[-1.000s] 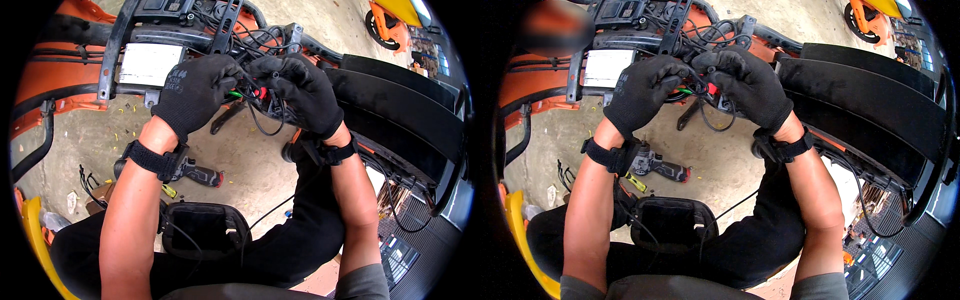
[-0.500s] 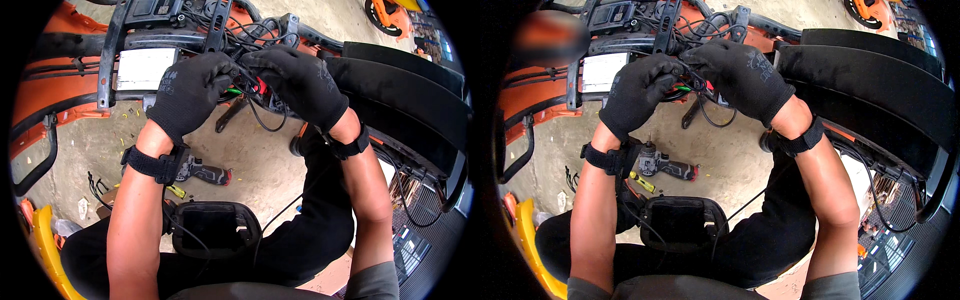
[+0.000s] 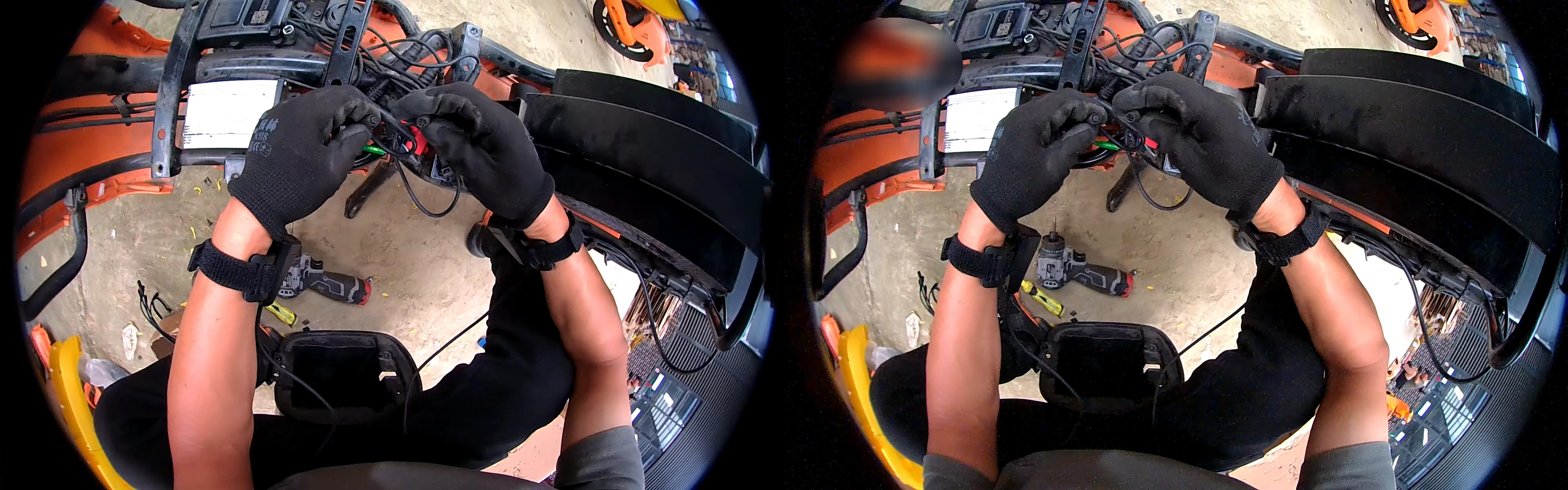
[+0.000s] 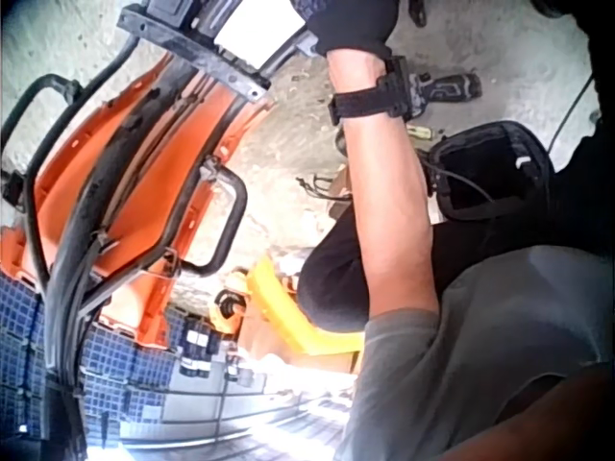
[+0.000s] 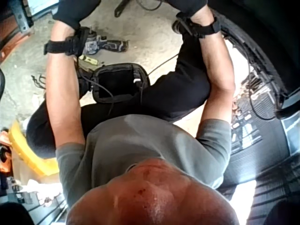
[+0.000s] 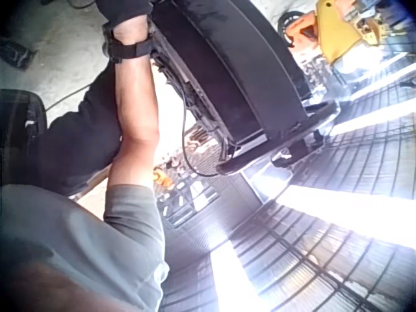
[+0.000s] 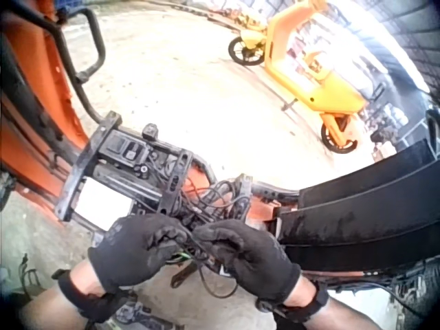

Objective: The person connects electrical wires and plugs on an orange scooter frame by hand. They press several colored wire connectors together and organize the wiring harness within the vehicle's chassis.

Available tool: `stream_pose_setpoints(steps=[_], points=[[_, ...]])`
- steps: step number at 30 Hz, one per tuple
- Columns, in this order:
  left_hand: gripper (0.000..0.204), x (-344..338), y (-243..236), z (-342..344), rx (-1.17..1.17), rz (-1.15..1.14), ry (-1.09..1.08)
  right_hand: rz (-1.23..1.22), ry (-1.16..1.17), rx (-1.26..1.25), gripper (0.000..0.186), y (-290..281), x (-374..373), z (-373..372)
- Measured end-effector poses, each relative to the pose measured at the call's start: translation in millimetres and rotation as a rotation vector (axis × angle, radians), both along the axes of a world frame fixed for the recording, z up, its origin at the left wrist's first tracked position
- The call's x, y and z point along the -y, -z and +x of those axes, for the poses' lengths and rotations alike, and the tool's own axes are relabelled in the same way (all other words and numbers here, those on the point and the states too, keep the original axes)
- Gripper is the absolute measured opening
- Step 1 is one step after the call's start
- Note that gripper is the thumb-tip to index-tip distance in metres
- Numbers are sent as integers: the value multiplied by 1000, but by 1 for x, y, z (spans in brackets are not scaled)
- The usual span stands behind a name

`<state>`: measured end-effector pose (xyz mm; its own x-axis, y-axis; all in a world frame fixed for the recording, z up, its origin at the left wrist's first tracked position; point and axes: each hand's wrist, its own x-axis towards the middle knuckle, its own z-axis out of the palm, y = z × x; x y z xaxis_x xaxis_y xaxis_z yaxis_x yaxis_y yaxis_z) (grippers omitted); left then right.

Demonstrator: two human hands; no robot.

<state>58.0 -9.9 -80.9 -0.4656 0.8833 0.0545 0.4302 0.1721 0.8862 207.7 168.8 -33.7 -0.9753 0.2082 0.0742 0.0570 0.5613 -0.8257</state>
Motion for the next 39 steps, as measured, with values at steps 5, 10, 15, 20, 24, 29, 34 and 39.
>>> stream_pose_setpoints(steps=[5, 10, 15, 20, 24, 29, 34, 39], points=[[24, 1, -2, 0, 12, -14, -22, -94, -39, 9, 28, 3, -5, 2], [25, 2, 3, 0, -36, -6, -20, -173, -20, 32, 28, 3, -3, 3], [25, 2, 7, 1, -45, 47, -36, -224, -6, 21, 28, 4, -1, 5], [24, 2, 1, 1, 13, 24, -25, -268, -34, 154, 29, -4, -4, 6], [22, 2, 10, 1, -16, 72, -31, -9, -39, 47, 32, -5, 1, -2], [21, 1, 11, 1, -80, 47, -36, 366, -159, 47, 38, -11, -4, -10], [18, -1, 10, 1, -54, 82, -19, 580, -167, 41, 39, -9, -5, -16], [17, -1, 11, -1, -37, 104, 10, 649, -227, 14, 32, -16, -2, -23]])
